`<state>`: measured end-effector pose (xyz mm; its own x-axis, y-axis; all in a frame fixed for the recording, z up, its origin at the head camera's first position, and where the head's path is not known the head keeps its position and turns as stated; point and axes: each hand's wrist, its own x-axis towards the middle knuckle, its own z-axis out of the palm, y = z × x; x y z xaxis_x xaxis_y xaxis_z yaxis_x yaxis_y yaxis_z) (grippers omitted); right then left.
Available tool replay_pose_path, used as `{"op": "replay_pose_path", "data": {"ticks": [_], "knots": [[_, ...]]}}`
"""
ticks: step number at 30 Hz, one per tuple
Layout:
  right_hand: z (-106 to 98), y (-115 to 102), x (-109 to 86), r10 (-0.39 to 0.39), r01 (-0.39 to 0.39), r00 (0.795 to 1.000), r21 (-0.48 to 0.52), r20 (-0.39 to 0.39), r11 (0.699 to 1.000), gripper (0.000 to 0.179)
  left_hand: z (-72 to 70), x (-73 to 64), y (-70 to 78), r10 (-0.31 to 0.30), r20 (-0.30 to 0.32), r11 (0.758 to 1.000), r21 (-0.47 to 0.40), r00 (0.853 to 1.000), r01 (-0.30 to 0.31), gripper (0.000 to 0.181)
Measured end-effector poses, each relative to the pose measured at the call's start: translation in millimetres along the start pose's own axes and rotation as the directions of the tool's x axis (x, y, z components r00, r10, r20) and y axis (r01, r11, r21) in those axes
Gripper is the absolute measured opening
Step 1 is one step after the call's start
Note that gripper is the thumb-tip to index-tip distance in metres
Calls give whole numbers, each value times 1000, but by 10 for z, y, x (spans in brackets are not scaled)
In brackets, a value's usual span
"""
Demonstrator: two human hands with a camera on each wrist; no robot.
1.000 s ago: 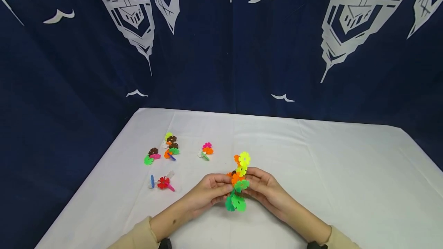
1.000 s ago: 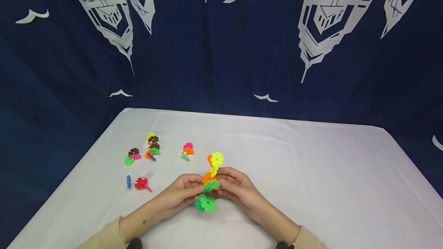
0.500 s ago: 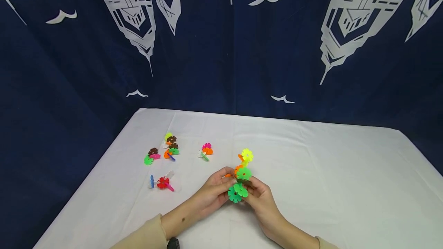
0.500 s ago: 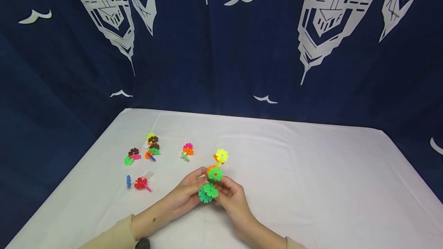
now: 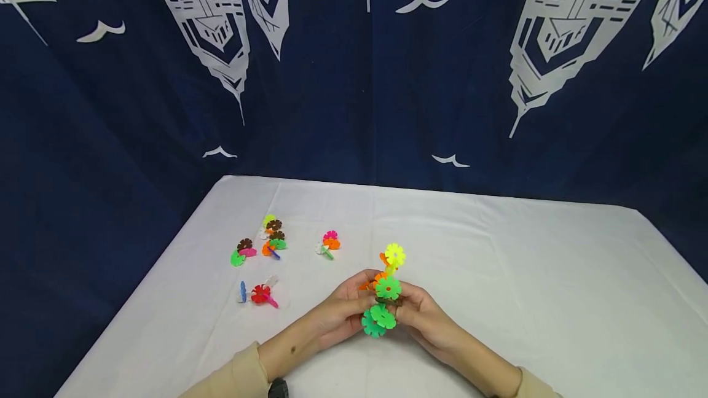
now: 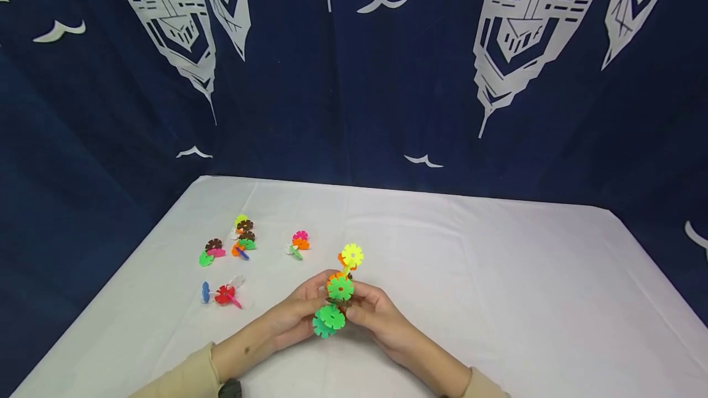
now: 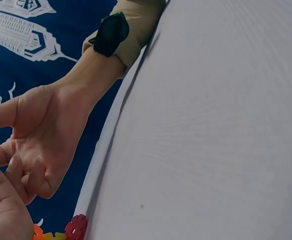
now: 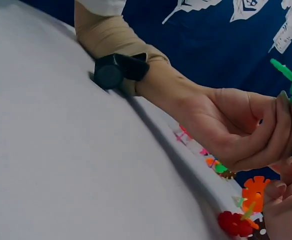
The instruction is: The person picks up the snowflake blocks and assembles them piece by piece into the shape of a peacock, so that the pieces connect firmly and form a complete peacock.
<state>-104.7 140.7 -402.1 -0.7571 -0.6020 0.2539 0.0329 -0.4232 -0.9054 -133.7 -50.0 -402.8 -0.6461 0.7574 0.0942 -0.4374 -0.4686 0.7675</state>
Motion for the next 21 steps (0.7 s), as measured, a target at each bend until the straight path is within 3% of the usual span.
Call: {"op": "replay_pose_path", "data": {"ticks": [5,9,13,17,20,21], "knots": [[-18,46,15,13,-13,1000,30,0,999,39,-1,-20,5,-25,0,1000,0,1000,25,47],[-29,60,21,-11,9,999,49,41,999,27,-3,-44,10,-12,-3,1000,9,1000,12,51],[-29,44,19,-8,6,999,61,46,998,30,-9,-59,23,12,-23,1000,2,1000,-12,53],[-30,12,10,41,-30,994,103,-100,994,29,-18,-52,34,44,-31,999,8,999,-44,52],[-78,-13,19,61,-17,962,166,-266,986,30,-24,-51,28,54,-24,999,12,998,-53,38],[-110,-19,22,57,-4,957,185,-284,983,29,-28,-51,21,48,-20,999,14,999,-48,32]]}}
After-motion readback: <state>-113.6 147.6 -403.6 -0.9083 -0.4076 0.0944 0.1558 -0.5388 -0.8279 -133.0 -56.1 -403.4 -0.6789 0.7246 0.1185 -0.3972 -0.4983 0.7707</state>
